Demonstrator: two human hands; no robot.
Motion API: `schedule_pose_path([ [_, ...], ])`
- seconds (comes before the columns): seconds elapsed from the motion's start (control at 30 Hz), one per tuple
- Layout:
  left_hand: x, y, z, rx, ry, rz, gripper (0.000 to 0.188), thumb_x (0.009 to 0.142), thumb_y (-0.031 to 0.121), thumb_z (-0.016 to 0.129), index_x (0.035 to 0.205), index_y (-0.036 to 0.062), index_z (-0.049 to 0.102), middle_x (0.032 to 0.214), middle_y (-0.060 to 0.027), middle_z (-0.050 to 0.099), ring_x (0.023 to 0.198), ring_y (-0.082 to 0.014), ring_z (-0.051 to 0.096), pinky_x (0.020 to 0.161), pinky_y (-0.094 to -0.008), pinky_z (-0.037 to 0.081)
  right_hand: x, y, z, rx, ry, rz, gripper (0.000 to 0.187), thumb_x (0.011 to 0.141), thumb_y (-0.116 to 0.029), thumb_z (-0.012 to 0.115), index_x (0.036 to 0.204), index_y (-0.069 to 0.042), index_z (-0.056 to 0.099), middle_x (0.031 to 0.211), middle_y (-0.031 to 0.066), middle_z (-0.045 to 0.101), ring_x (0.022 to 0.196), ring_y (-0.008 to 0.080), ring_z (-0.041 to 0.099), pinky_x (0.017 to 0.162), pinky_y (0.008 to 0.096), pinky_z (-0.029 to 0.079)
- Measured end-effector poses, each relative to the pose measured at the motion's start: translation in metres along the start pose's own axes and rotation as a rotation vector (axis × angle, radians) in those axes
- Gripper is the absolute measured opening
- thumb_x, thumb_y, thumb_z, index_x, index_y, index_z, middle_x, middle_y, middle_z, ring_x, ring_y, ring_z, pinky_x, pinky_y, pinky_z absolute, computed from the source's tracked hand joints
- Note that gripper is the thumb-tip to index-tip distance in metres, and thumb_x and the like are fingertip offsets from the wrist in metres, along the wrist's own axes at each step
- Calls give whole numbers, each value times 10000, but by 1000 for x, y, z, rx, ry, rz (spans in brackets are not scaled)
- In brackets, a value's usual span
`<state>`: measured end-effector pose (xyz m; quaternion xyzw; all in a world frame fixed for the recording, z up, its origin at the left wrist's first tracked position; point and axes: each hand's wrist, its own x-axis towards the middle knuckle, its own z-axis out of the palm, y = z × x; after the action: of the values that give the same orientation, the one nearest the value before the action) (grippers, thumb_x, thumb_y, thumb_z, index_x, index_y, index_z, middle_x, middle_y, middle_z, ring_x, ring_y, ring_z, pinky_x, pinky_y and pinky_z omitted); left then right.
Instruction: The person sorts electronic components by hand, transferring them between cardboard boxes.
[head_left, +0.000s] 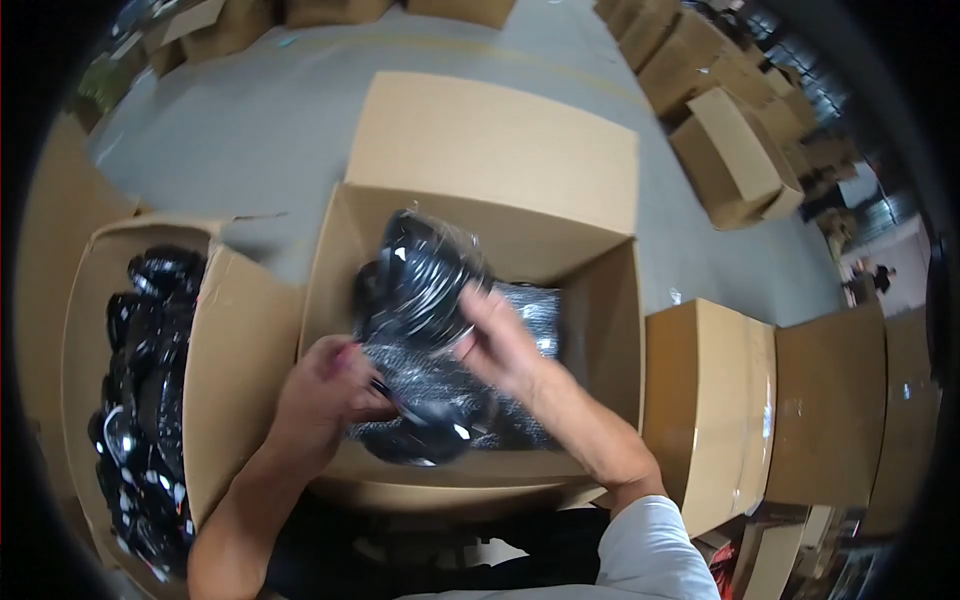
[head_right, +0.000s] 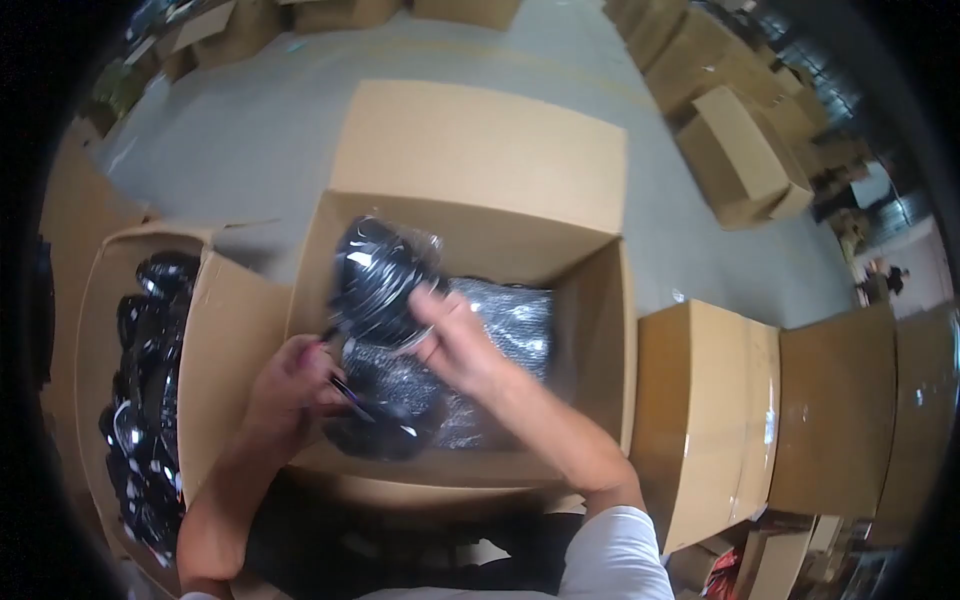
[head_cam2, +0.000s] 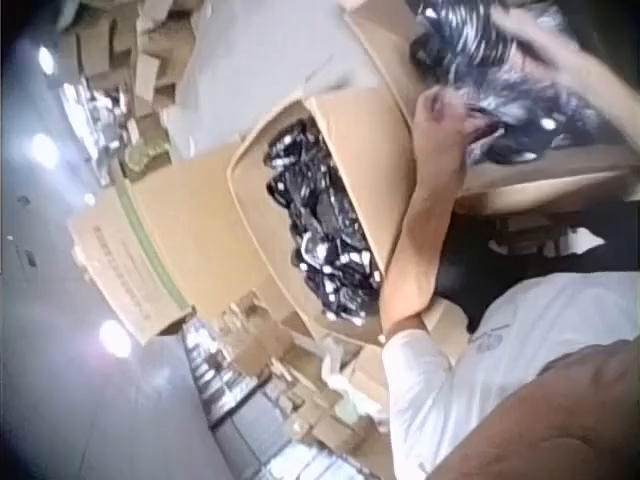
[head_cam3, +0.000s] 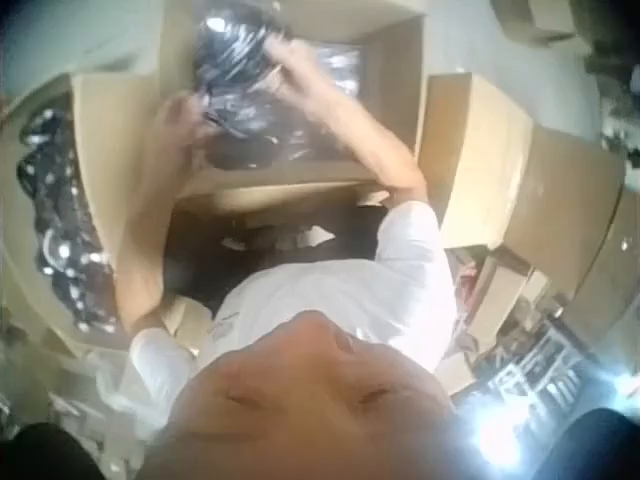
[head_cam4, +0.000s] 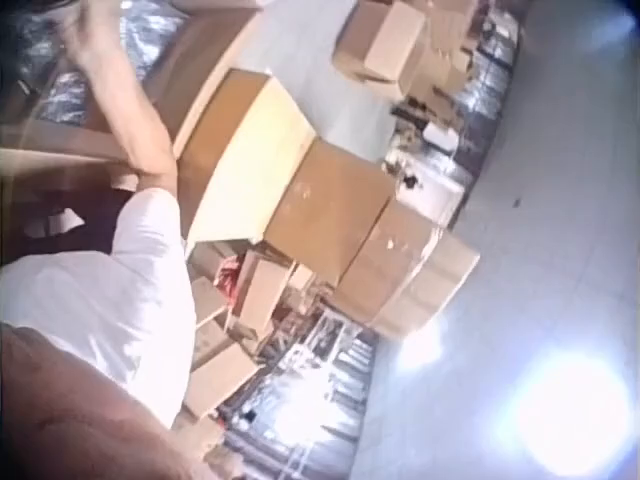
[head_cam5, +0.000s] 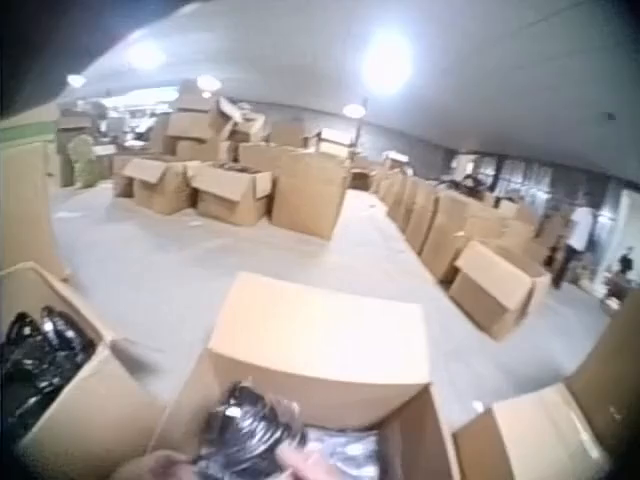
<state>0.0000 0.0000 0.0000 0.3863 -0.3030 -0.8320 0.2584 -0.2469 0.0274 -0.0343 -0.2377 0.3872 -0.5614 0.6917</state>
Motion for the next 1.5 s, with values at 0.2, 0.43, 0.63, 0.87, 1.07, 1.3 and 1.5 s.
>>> schedule_pose_path([
  [0.2,-7,17,-11,597,-62,-65,468,936,67,616,1358,-61,460,767,-93,646,628,-165,657,653,-301,515,113,85,-139,-8,232,271,473,941,-365,688,1220,2,581,1008,72,711,710,149,711,516,244,618],
  [0.43,10,7,-18,496,92,131,408,953,8,558,1351,-22,470,907,-52,582,732,-134,666,674,-255,512,166,152,-166,-1278,724,-39,362,957,-335,681,1123,-16,641,996,104,705,782,215,692,704,338,583],
  [0.63,26,6,-12,122,203,250,430,964,19,558,1379,24,443,961,-97,597,736,-192,661,793,-325,562,104,130,-136,-229,-11,350,570,907,-372,730,1348,-60,549,1252,93,642,1048,216,661,831,364,560],
  [0.87,31,5,1,-254,35,192,417,982,22,544,1384,12,433,1152,-185,603,926,-261,639,897,-404,529,50,75,6,460,-452,122,862,837,-600,675,1466,-70,419,1376,152,550,1191,216,551,976,415,476],
  [1.07,25,7,-1,122,118,-175,809,1000,191,583,1560,-11,35,1245,-246,548,864,-317,724,812,-371,603,66,24,-90,77,157,68,499,921,-365,720,1254,-34,553,1155,86,665,1058,179,654,889,378,578],
  [1.3,18,-17,-18,206,22,-84,760,973,111,622,1537,-40,135,1022,-95,620,821,-191,701,726,-280,578,104,116,-222,-500,666,298,441,840,-473,753,1036,-97,632,813,34,520,637,182,497,515,332,420],
  [1.5,17,-20,4,796,40,423,548,904,155,643,1358,-25,396,1168,-263,604,1084,-395,613,923,-456,494,71,109,-267,-1127,520,-269,537,898,-461,715,980,68,676,849,73,684,651,171,593,582,358,457],
])
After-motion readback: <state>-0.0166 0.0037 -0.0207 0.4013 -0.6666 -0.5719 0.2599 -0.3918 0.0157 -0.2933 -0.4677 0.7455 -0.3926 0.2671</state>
